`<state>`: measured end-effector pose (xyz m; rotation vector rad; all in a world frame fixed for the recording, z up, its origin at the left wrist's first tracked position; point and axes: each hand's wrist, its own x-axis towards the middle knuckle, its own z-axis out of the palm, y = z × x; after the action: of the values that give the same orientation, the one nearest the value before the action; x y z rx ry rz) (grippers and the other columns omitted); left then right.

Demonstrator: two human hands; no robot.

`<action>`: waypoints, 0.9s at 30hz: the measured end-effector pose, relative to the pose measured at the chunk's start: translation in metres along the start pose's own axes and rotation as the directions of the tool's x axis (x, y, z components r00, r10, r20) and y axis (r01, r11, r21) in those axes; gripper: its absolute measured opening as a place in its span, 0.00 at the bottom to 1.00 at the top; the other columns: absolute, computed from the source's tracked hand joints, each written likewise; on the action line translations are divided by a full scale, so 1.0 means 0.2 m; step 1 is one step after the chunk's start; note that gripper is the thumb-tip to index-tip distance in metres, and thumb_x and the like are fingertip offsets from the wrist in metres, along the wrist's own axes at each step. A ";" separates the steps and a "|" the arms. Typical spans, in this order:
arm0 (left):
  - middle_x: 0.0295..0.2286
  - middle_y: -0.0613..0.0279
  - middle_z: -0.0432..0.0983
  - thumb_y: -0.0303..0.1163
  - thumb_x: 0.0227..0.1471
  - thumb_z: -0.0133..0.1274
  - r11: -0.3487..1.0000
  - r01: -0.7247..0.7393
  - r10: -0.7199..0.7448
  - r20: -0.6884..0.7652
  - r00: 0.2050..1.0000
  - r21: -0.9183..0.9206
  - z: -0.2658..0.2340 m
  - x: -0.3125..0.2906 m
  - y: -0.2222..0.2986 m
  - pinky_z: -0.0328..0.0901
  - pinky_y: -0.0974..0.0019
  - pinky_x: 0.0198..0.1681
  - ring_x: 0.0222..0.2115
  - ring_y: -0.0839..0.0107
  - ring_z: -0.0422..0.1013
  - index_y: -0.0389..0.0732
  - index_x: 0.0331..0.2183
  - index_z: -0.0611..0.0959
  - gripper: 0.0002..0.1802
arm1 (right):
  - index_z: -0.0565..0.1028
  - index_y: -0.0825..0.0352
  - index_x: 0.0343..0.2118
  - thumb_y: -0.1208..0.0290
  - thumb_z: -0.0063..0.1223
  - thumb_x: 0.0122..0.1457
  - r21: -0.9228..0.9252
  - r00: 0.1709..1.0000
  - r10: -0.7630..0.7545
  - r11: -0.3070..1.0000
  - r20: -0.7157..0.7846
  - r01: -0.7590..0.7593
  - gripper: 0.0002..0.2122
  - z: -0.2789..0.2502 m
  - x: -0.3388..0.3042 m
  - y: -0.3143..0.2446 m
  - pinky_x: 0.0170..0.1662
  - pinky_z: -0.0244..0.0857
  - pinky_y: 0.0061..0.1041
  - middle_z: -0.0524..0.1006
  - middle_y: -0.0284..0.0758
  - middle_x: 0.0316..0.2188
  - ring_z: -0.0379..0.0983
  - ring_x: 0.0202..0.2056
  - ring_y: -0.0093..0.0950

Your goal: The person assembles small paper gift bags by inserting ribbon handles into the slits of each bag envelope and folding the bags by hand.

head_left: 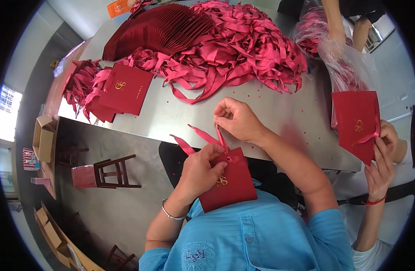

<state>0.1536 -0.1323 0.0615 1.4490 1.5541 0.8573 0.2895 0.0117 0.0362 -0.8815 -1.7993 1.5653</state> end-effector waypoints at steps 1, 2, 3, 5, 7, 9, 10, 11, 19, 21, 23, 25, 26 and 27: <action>0.34 0.54 0.81 0.28 0.46 0.59 0.999 0.009 -0.009 0.013 1.000 -0.040 0.00 0.01 -0.01 0.71 0.62 0.39 0.34 0.57 0.78 0.39 0.39 0.78 0.15 | 0.70 0.69 0.34 0.80 0.55 0.57 -0.043 1.000 0.004 0.999 -0.003 -0.004 0.05 0.00 0.01 -0.01 0.35 0.68 0.17 0.76 0.30 0.28 0.73 0.30 0.17; 0.34 0.54 0.81 0.28 0.46 0.59 0.999 0.007 -0.006 0.015 1.000 -0.039 0.00 0.01 0.01 0.71 0.62 0.39 0.34 0.57 0.78 0.39 0.39 0.78 0.15 | 0.70 0.69 0.34 0.80 0.55 0.57 -0.043 1.000 0.003 0.999 -0.006 -0.003 0.05 0.00 0.02 -0.01 0.35 0.68 0.17 0.76 0.30 0.28 0.73 0.30 0.17; 0.33 0.54 0.81 0.28 0.45 0.59 1.000 -0.001 0.001 -0.002 1.000 0.001 -0.01 0.01 0.05 0.71 0.62 0.38 0.33 0.58 0.78 0.40 0.39 0.79 0.15 | 0.70 0.69 0.34 0.80 0.55 0.56 -0.034 1.000 0.006 0.999 -0.007 -0.006 0.05 -0.01 0.02 -0.02 0.34 0.68 0.17 0.76 0.30 0.28 0.73 0.30 0.17; 0.32 0.54 0.81 0.28 0.44 0.60 0.999 -0.013 0.014 -0.018 1.000 0.041 -0.02 0.01 0.12 0.72 0.63 0.37 0.33 0.59 0.79 0.41 0.39 0.79 0.16 | 0.70 0.69 0.34 0.80 0.55 0.56 -0.028 1.000 0.006 1.000 -0.012 -0.006 0.05 -0.02 0.02 -0.07 0.34 0.68 0.17 0.76 0.30 0.28 0.73 0.30 0.16; 0.34 0.55 0.81 0.27 0.42 0.60 0.980 -0.165 0.165 0.004 0.986 0.109 -0.04 -0.02 0.17 0.72 0.63 0.35 0.30 0.61 0.78 0.42 0.39 0.79 0.18 | 0.71 0.68 0.33 0.81 0.55 0.56 0.020 0.997 -0.063 0.998 0.037 0.062 0.05 -0.05 -0.03 -0.16 0.33 0.68 0.16 0.75 0.29 0.28 0.72 0.30 0.16; 0.39 0.55 0.79 0.26 0.40 0.60 0.937 -0.307 0.319 -0.052 0.946 0.164 -0.01 -0.01 0.14 0.72 0.62 0.34 0.27 0.60 0.78 0.43 0.39 0.79 0.19 | 0.71 0.68 0.33 0.81 0.54 0.56 0.022 0.996 -0.089 0.996 0.032 0.088 0.05 -0.11 -0.07 -0.22 0.33 0.67 0.16 0.75 0.29 0.28 0.72 0.30 0.15; 0.42 0.54 0.77 0.26 0.40 0.60 0.937 -0.307 0.318 -0.044 0.947 0.167 -0.01 0.01 0.12 0.72 0.62 0.34 0.27 0.59 0.77 0.43 0.39 0.79 0.19 | 0.71 0.68 0.32 0.81 0.54 0.55 0.029 0.993 -0.113 0.993 0.026 0.112 0.04 -0.13 -0.08 -0.23 0.33 0.67 0.16 0.75 0.29 0.28 0.71 0.29 0.15; 0.46 0.53 0.75 0.26 0.40 0.60 0.935 -0.314 0.322 -0.026 0.946 0.167 0.00 0.03 0.11 0.72 0.61 0.34 0.28 0.58 0.77 0.43 0.39 0.79 0.19 | 0.71 0.68 0.32 0.81 0.54 0.55 0.022 0.994 -0.111 0.994 0.018 0.110 0.04 -0.15 -0.08 -0.21 0.33 0.67 0.16 0.75 0.29 0.28 0.71 0.29 0.15; 0.57 0.46 0.63 0.25 0.38 0.62 0.957 -0.201 0.181 0.111 0.977 0.208 0.01 0.10 0.06 0.72 0.61 0.37 0.40 0.54 0.77 0.42 0.48 0.75 0.30 | 0.72 0.68 0.32 0.81 0.54 0.55 -0.101 1.000 0.020 0.995 -0.011 -0.021 0.03 -0.16 -0.01 -0.07 0.31 0.66 0.16 0.74 0.26 0.25 0.70 0.28 0.14; 0.60 0.40 0.55 0.24 0.38 0.62 0.920 -0.202 0.186 0.079 0.979 0.335 0.01 0.10 0.09 0.73 0.60 0.38 0.40 0.52 0.76 0.42 0.52 0.72 0.35 | 0.72 0.68 0.32 0.81 0.54 0.55 -0.095 0.999 0.040 0.995 -0.006 -0.040 0.04 -0.17 -0.03 -0.09 0.31 0.66 0.16 0.74 0.27 0.25 0.70 0.27 0.14; 0.61 0.35 0.50 0.22 0.37 0.62 0.910 -0.231 0.203 0.114 0.972 0.345 0.00 0.11 0.09 0.73 0.59 0.40 0.40 0.50 0.76 0.41 0.53 0.70 0.37 | 0.72 0.68 0.32 0.80 0.54 0.55 -0.091 0.998 0.057 0.994 -0.006 -0.057 0.04 -0.19 -0.05 -0.08 0.31 0.66 0.16 0.74 0.27 0.25 0.70 0.27 0.14; 0.61 0.35 0.50 0.21 0.37 0.63 0.919 -0.286 0.258 0.133 0.957 0.273 0.01 0.12 0.09 0.73 0.58 0.40 0.39 0.49 0.76 0.40 0.53 0.70 0.37 | 0.72 0.68 0.31 0.80 0.54 0.55 -0.139 0.998 0.005 0.990 -0.070 -0.015 0.03 -0.20 -0.06 -0.05 0.31 0.66 0.16 0.74 0.27 0.25 0.69 0.27 0.14; 0.61 0.35 0.50 0.21 0.37 0.63 0.918 -0.288 0.259 0.137 0.956 0.274 0.02 0.12 0.09 0.73 0.58 0.40 0.39 0.49 0.76 0.40 0.53 0.70 0.37 | 0.72 0.68 0.31 0.80 0.54 0.55 -0.137 0.997 0.005 0.991 -0.074 -0.015 0.03 -0.20 -0.06 -0.05 0.31 0.66 0.16 0.74 0.27 0.25 0.69 0.27 0.14; 0.59 0.37 0.54 0.22 0.38 0.63 0.935 -0.249 0.232 0.097 0.968 0.251 0.03 0.11 0.09 0.73 0.58 0.41 0.39 0.50 0.76 0.40 0.51 0.71 0.35 | 0.72 0.69 0.31 0.80 0.54 0.54 -0.158 0.997 0.011 0.987 -0.075 -0.023 0.03 -0.20 -0.06 -0.05 0.31 0.66 0.16 0.74 0.27 0.25 0.69 0.27 0.14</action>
<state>0.1671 -0.1094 0.0720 1.8710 1.5024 0.7536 0.3268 0.0251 0.0516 -1.0175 -1.8878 1.3951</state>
